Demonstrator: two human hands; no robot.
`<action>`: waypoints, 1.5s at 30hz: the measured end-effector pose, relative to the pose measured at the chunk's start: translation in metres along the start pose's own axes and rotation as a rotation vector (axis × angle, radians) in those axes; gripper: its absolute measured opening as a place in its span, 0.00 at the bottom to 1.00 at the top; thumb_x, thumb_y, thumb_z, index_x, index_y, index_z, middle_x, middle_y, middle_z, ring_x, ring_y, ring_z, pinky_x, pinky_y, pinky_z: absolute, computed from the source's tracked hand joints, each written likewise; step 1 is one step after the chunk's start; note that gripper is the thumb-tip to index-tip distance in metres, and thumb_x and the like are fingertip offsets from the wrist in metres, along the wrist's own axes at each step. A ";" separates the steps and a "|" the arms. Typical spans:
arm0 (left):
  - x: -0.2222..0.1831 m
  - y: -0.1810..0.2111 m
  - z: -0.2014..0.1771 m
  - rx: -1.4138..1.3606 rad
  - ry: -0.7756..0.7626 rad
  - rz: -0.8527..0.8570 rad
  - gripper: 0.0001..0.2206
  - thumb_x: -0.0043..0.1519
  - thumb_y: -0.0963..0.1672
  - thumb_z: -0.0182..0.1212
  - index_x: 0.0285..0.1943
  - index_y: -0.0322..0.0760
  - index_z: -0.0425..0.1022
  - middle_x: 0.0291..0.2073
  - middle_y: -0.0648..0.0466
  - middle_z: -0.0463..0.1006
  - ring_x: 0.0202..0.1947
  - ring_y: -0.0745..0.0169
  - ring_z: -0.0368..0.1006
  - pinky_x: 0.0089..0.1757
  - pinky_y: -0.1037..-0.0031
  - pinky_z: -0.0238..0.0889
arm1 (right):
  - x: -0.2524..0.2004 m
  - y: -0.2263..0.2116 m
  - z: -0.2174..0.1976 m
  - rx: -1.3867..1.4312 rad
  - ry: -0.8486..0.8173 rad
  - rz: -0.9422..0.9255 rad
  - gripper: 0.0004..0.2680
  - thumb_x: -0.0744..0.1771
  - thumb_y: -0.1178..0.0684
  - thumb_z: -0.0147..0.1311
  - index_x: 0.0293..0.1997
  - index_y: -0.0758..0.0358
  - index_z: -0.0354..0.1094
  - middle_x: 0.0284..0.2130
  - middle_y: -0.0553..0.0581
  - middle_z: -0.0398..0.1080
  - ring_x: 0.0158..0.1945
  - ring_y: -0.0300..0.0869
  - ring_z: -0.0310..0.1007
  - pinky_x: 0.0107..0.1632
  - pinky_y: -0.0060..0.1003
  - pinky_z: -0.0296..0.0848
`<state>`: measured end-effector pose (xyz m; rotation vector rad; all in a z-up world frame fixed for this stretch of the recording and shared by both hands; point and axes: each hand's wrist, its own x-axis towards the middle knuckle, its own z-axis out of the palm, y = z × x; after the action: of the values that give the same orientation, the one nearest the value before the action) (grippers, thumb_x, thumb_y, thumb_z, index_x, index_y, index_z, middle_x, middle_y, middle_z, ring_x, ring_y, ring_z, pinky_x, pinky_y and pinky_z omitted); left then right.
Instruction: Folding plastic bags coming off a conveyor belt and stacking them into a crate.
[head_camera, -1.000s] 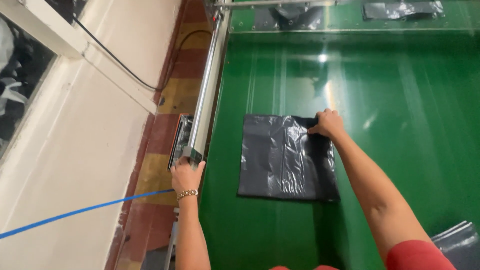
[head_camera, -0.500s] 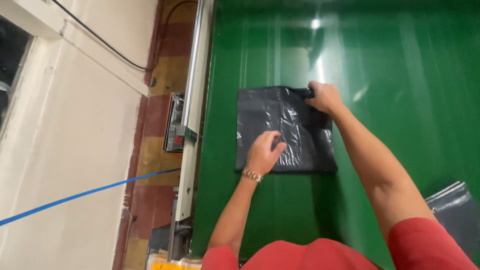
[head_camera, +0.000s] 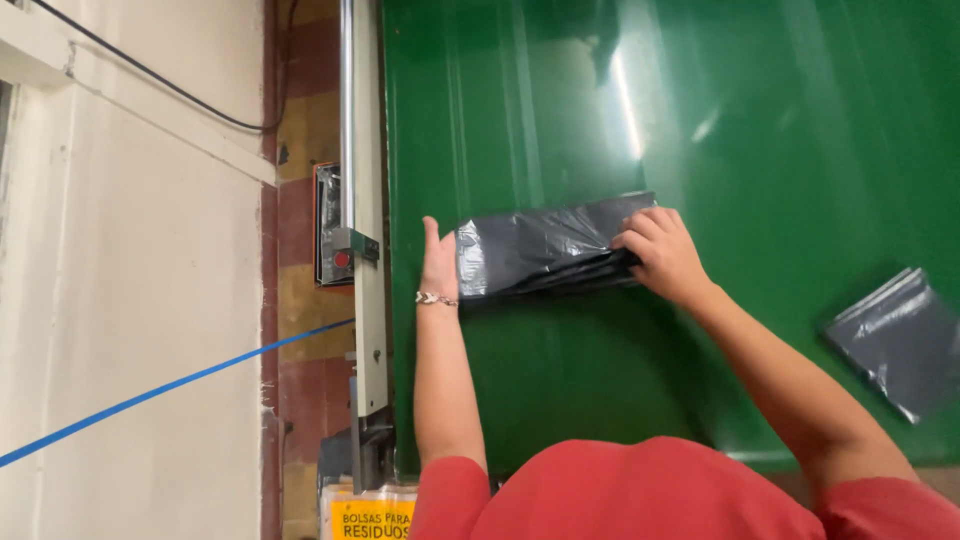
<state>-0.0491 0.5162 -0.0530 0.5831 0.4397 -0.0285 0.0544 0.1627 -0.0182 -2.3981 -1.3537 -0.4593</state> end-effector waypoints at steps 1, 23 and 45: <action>0.016 -0.015 -0.065 0.004 0.000 -0.010 0.40 0.62 0.65 0.44 0.66 0.29 0.67 0.63 0.36 0.69 0.64 0.40 0.65 0.64 0.51 0.53 | -0.009 -0.003 0.003 0.001 -0.002 0.011 0.20 0.49 0.57 0.68 0.39 0.51 0.68 0.41 0.50 0.67 0.54 0.47 0.66 0.55 0.45 0.65; -0.082 -0.052 0.029 2.395 -0.510 1.571 0.09 0.56 0.46 0.54 0.22 0.52 0.63 0.17 0.62 0.63 0.20 0.62 0.65 0.23 0.71 0.59 | -0.013 -0.152 0.033 0.105 -0.064 -0.034 0.30 0.57 0.53 0.65 0.66 0.68 0.58 0.61 0.68 0.63 0.67 0.58 0.60 0.69 0.51 0.56; -0.075 -0.122 0.082 2.112 0.374 0.471 0.19 0.56 0.59 0.59 0.42 0.49 0.70 0.29 0.51 0.79 0.35 0.48 0.79 0.35 0.57 0.73 | -0.133 -0.100 0.039 1.815 0.079 1.356 0.18 0.69 0.48 0.50 0.66 0.56 0.53 0.45 0.62 0.74 0.38 0.49 0.80 0.36 0.44 0.82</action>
<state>-0.1030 0.3622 -0.0255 2.7922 0.4971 0.0895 -0.0936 0.1287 -0.0977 -1.0455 0.3100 0.7431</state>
